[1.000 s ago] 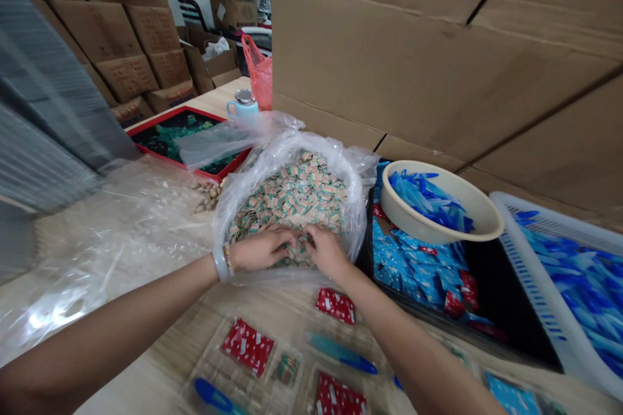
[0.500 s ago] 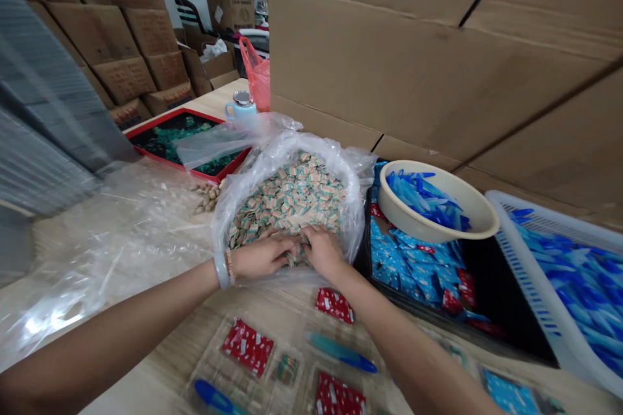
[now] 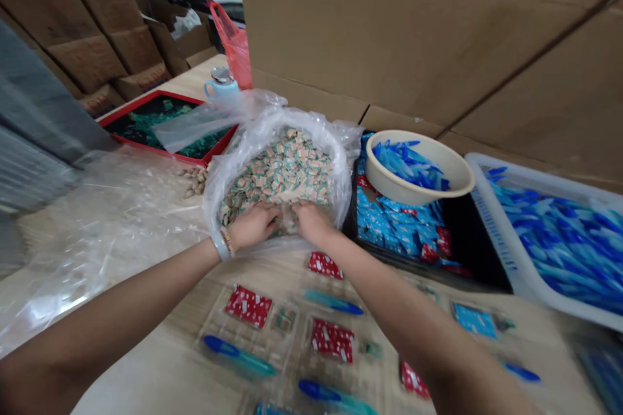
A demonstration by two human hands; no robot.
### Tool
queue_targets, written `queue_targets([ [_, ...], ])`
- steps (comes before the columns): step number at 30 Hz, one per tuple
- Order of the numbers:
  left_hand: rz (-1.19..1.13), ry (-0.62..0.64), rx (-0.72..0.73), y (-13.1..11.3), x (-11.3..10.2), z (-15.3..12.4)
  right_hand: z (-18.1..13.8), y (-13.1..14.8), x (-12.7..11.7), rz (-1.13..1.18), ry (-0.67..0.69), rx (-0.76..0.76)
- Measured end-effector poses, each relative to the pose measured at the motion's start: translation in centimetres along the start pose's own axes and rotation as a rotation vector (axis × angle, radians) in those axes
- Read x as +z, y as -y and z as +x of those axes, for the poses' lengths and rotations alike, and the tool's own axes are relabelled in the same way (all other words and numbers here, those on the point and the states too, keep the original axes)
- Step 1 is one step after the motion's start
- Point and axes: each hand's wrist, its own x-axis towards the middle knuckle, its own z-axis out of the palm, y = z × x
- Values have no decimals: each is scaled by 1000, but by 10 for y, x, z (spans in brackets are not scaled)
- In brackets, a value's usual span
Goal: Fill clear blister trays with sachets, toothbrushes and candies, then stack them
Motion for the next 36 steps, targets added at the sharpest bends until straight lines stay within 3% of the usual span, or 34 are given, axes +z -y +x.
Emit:
queue_targets([
  [5,2,-53,-74,-2,3,4,-2,9,-11,22,35,76],
  [8,-180,-171,-216,-8,-4,4,-9,7,-22,131,-119,198],
  [11,-479,-200,-308,-30,-12,-12,-36,-3,-37,476,-334,374],
  [14,-762,-84,-302,-68,-13,-52,-94,-13,-53,995,-456,461],
  [17,-933,112,-312,-114,-3,-96,-174,-20,-63,1392,-488,450],
  [20,-1015,259,-270,-162,20,-123,-260,-25,-63,1561,-538,505],
  [24,-1036,335,-146,-238,59,-121,-362,-37,-50,1635,-668,654],
  [27,-939,337,-28,-294,90,-112,-426,-46,-33,1677,-793,739],
  [30,-744,238,98,-334,115,-108,-475,-49,-13,1724,-859,785],
  [36,-409,75,300,-358,140,-110,-513,-50,18,1740,-838,817],
])
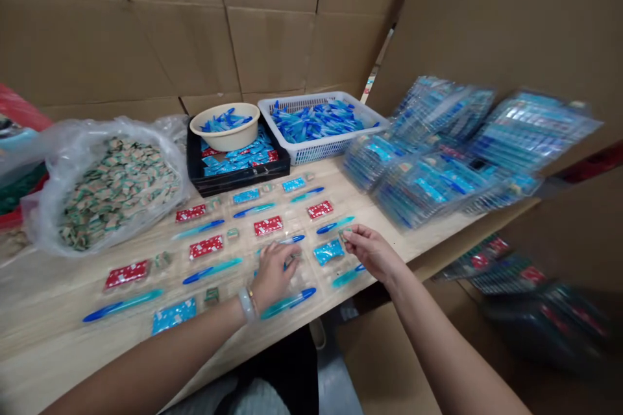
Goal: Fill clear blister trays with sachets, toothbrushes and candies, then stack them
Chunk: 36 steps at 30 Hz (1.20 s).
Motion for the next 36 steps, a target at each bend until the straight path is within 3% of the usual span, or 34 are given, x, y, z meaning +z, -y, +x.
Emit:
queue_targets([
  [6,158,30,91,-3,7,-2,14,-5,4,-136,108,-19],
  [24,206,66,18,-1,-6,4,79,6,38,-500,268,-172],
  [28,296,156,212,9,-10,-3,88,6,39,-614,305,-218],
  [32,385,236,440,21,-7,-11,102,6,50,-917,384,-341],
  [36,407,234,412,26,-14,-12,119,8,67,-1288,413,-509],
])
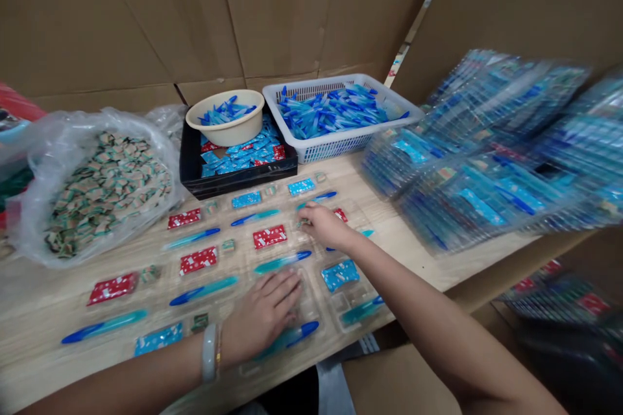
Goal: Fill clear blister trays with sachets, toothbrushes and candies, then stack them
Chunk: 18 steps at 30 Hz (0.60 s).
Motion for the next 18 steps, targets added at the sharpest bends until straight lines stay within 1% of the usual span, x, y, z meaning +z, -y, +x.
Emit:
queue_targets([
  [2,-4,-11,-80,4,-6,-1,9,2,1,-136,58,-16],
  [4,-17,-16,-115,7,-10,-2,16,4,3,-219,117,-34],
  [8,-41,2,-54,9,-6,-1,22,6,4,-277,206,-80],
  [11,-32,24,-32,10,-2,1,24,7,4,-301,251,-70],
  [15,-39,31,-45,8,-3,4,23,7,4,-338,237,-74],
  [18,-67,33,-89,3,-7,10,22,8,5,-378,208,-72],
])
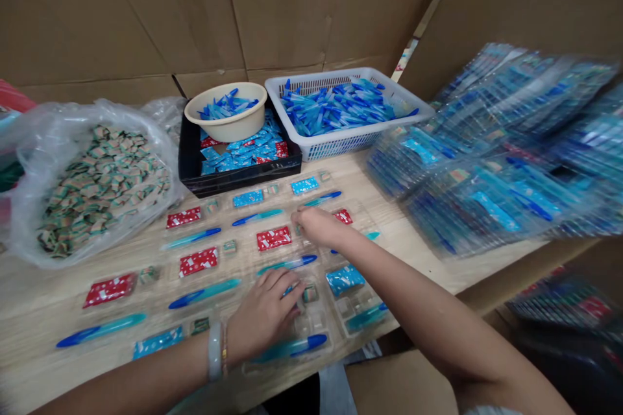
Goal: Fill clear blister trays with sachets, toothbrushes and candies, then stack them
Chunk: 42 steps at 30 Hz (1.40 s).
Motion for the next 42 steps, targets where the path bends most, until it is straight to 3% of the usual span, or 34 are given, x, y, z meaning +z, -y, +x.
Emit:
queue_targets([
  [8,-93,1,-195,-22,-3,18,-1,3,-1,-22,-36,72],
  [18,-77,15,-234,-31,-1,22,-10,6,4,44,-148,87],
  [23,-85,8,-253,-33,-2,22,-55,20,-7,204,-359,211],
  [25,-92,13,-264,-34,-4,24,-88,40,3,316,-380,301],
  [28,-92,34,-285,-33,-6,28,-130,80,37,521,-387,447],
  [30,-96,49,-297,-32,-6,30,-143,103,63,606,-493,538],
  [35,-127,70,-260,-26,-4,34,-133,126,101,545,-788,644],
  [42,-117,96,-72,-32,-13,31,-125,122,105,455,-830,652],
])
